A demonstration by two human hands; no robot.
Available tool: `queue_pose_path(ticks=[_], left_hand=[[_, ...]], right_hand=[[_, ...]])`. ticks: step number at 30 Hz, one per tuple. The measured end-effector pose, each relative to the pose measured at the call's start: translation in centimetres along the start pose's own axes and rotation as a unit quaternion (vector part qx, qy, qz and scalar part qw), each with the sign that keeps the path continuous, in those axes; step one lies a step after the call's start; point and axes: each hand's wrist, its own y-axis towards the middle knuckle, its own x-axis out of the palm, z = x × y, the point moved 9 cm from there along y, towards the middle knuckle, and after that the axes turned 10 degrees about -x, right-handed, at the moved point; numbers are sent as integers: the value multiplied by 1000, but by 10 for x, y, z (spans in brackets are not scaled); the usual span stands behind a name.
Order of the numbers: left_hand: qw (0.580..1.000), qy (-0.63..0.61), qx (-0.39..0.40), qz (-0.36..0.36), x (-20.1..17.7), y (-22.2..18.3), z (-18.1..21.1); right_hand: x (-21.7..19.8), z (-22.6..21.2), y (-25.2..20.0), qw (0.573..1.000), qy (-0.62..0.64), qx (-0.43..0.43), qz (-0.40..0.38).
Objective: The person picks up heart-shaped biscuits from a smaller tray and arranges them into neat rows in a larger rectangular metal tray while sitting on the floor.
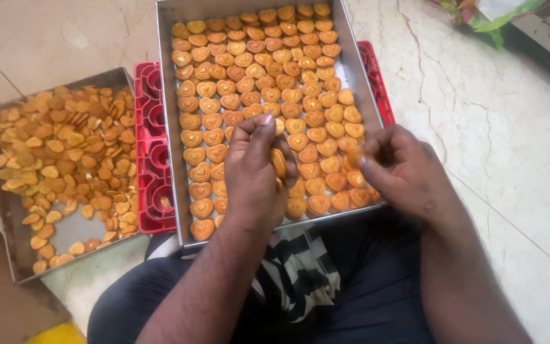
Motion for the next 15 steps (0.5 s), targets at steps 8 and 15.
queue_pose_path(ticks=[8,15], left_hand=[[1000,24,6,3,1,-2,1],[999,46,12,-3,0,-1,-1]], right_hand=[[35,-38,-5,942,-186,-178,-216],[36,-48,-8,921,-181,-266,-218]])
